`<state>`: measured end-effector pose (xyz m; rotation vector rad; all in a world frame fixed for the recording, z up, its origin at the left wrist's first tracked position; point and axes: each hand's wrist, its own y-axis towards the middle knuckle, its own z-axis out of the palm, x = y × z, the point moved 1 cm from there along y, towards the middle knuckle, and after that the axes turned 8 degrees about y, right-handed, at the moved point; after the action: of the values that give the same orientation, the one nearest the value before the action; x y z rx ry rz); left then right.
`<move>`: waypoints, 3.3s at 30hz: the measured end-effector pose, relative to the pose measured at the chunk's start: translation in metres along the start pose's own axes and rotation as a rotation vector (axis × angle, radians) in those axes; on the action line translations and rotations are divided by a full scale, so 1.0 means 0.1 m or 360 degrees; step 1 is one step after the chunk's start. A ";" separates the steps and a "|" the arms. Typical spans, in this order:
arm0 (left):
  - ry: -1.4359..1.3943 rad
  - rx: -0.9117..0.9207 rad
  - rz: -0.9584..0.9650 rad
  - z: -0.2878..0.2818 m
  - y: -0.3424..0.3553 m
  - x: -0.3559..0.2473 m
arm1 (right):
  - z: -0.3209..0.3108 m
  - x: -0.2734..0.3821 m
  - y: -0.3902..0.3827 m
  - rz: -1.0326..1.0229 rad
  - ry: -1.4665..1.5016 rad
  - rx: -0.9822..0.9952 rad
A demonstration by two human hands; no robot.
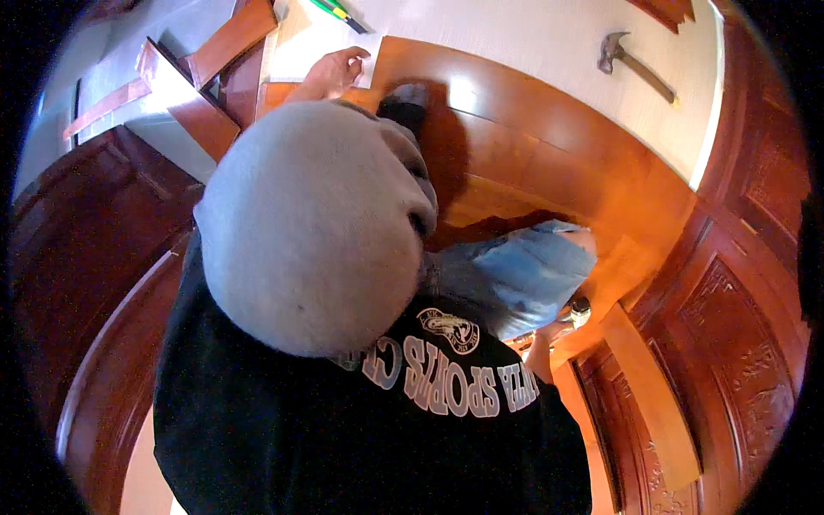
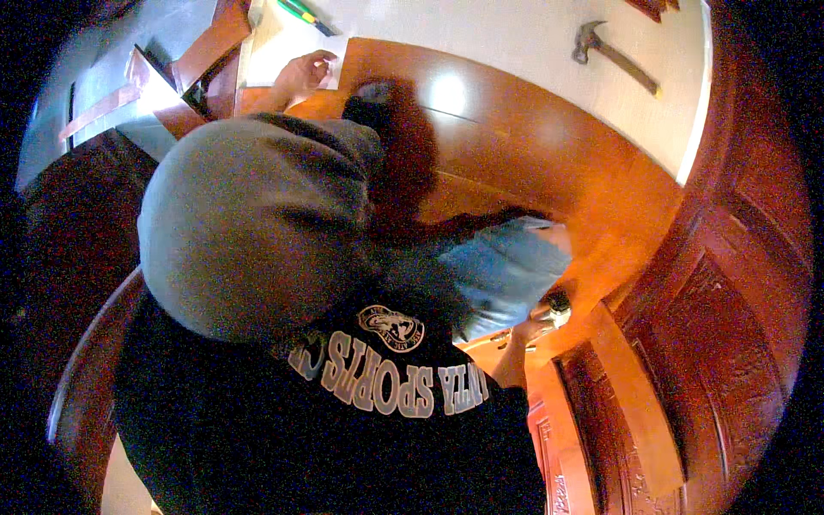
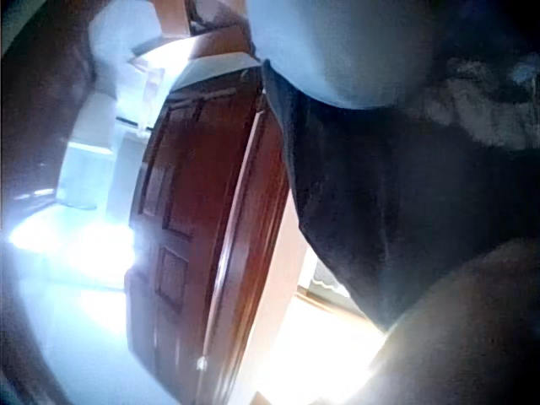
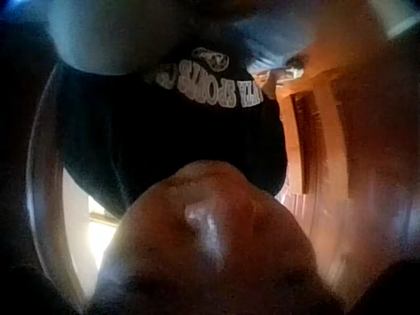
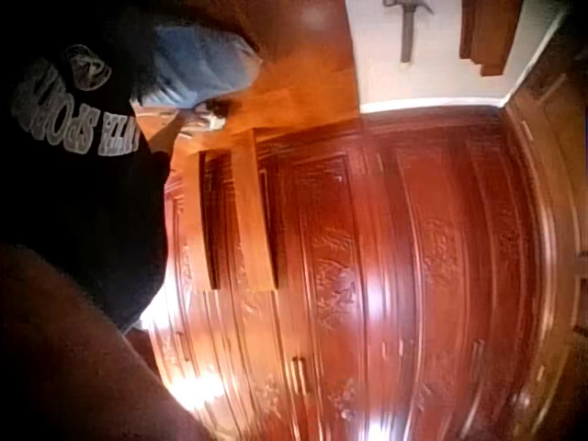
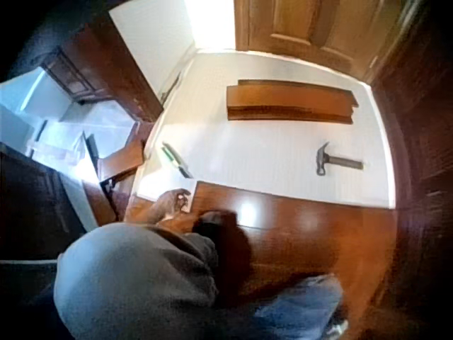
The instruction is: The person installs wooden flooring planks on a subfloor. They position the planks, tap them with a hammer, and secure them using a nail gun.
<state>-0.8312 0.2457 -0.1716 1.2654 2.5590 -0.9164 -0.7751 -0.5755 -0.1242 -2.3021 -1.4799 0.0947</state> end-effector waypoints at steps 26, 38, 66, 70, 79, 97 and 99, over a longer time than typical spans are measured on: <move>-0.0395 -0.0904 0.0531 -0.18 0.95 -0.40 | 0.59 6.75 -1.44 0.0124 0.1225 0.2065; -0.0374 -0.0832 0.0502 -0.18 1.00 -0.43 | 0.54 7.27 -1.37 -0.0008 0.0457 0.1905; -0.0006 -0.0115 0.0895 0.16 1.30 -1.51 | -0.50 6.27 0.43 0.0472 0.0681 0.1753; 0.0099 -0.0211 0.0930 0.15 1.37 -1.56 | -0.60 6.06 0.76 0.0458 0.0823 0.1805; 0.0124 -0.0040 0.1575 0.69 1.54 -2.87 | -1.01 5.61 1.50 0.0438 0.0696 0.1674; 0.0093 0.0001 0.1151 0.95 1.62 -2.88 | -1.19 5.28 2.26 0.0492 0.0603 0.1748; 0.0144 0.0061 0.1123 0.93 1.62 -2.86 | -1.21 5.27 2.30 0.0453 0.0541 0.1753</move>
<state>-0.5391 0.0737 -0.2122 2.0479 1.8916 -0.7519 -0.3147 -0.2268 -0.0150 -1.4746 -0.6274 0.4453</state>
